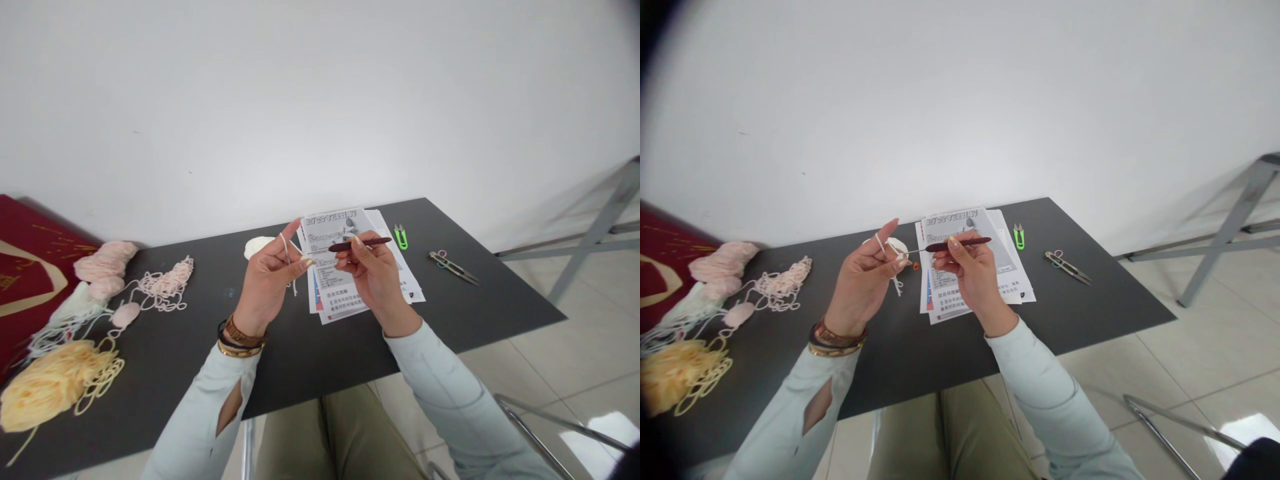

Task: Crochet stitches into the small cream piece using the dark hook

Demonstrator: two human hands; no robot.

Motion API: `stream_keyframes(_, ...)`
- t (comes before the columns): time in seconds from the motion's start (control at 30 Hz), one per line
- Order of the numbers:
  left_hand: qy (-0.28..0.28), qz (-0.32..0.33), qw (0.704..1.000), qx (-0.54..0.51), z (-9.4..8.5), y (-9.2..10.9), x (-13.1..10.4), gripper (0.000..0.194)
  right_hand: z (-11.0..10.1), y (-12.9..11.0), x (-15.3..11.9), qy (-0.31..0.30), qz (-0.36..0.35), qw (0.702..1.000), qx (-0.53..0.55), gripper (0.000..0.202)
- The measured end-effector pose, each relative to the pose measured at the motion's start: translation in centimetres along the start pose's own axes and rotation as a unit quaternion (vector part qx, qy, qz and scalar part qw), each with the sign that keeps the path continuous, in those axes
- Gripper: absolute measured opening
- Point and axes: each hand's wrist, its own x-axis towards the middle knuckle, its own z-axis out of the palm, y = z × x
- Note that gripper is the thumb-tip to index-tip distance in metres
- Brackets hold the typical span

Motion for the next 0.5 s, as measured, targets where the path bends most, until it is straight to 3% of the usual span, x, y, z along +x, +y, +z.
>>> stream_keyframes(0.5, 0.003, 0.004, 1.0, -0.003, 0.18, 0.11, -0.08, 0.064, -0.04, -0.24, -0.21, -0.02, -0.032, 0.999, -0.019, 0.027)
